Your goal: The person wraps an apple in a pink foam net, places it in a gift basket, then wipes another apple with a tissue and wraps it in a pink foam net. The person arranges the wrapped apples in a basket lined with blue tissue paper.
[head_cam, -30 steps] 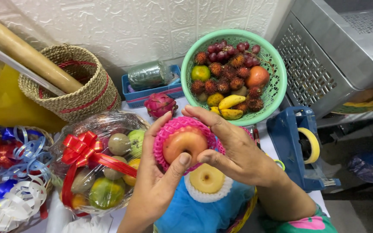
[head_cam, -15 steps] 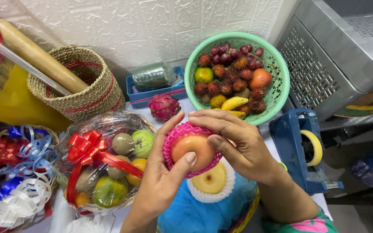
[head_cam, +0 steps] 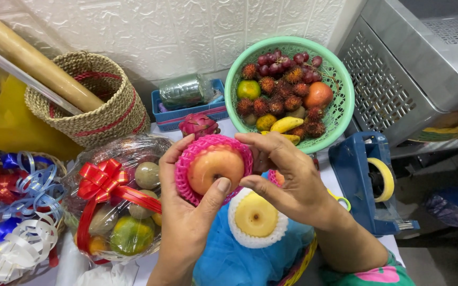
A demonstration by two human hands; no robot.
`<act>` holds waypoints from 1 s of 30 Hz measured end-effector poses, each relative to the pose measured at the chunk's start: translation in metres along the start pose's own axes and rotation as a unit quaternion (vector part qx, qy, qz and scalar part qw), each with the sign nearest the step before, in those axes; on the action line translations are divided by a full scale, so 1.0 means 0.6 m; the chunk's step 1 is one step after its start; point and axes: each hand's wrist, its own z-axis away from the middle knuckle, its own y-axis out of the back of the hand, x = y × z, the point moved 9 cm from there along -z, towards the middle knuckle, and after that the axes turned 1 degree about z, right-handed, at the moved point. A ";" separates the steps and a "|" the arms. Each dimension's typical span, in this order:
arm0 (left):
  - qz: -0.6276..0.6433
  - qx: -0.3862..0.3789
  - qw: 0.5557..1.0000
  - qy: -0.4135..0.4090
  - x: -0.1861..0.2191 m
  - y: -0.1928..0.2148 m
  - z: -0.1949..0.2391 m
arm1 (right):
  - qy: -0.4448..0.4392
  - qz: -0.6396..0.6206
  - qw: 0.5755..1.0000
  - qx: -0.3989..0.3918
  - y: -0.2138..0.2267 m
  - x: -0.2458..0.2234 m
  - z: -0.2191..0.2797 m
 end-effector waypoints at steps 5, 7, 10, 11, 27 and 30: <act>0.000 0.018 1.000 0.005 -0.005 0.005 0.002 | -0.063 -0.110 0.992 0.019 -0.006 0.029 0.007; 0.009 0.024 1.000 -0.013 -0.003 0.007 0.005 | -0.065 -0.160 0.985 0.005 -0.015 0.036 0.010; 0.001 0.034 0.999 -0.028 -0.011 0.010 0.003 | -0.046 -0.165 0.985 0.010 -0.019 0.034 0.015; 0.001 0.033 0.999 -0.027 -0.011 0.008 0.002 | -0.046 -0.164 0.985 0.010 -0.017 0.032 0.014; 0.182 0.016 0.981 0.060 -0.037 -0.008 -0.005 | 0.016 -0.097 0.995 0.024 0.018 0.009 0.000; 0.261 0.007 0.958 0.119 -0.060 -0.018 -0.006 | 0.110 -0.004 0.994 -0.024 0.011 -0.008 -0.002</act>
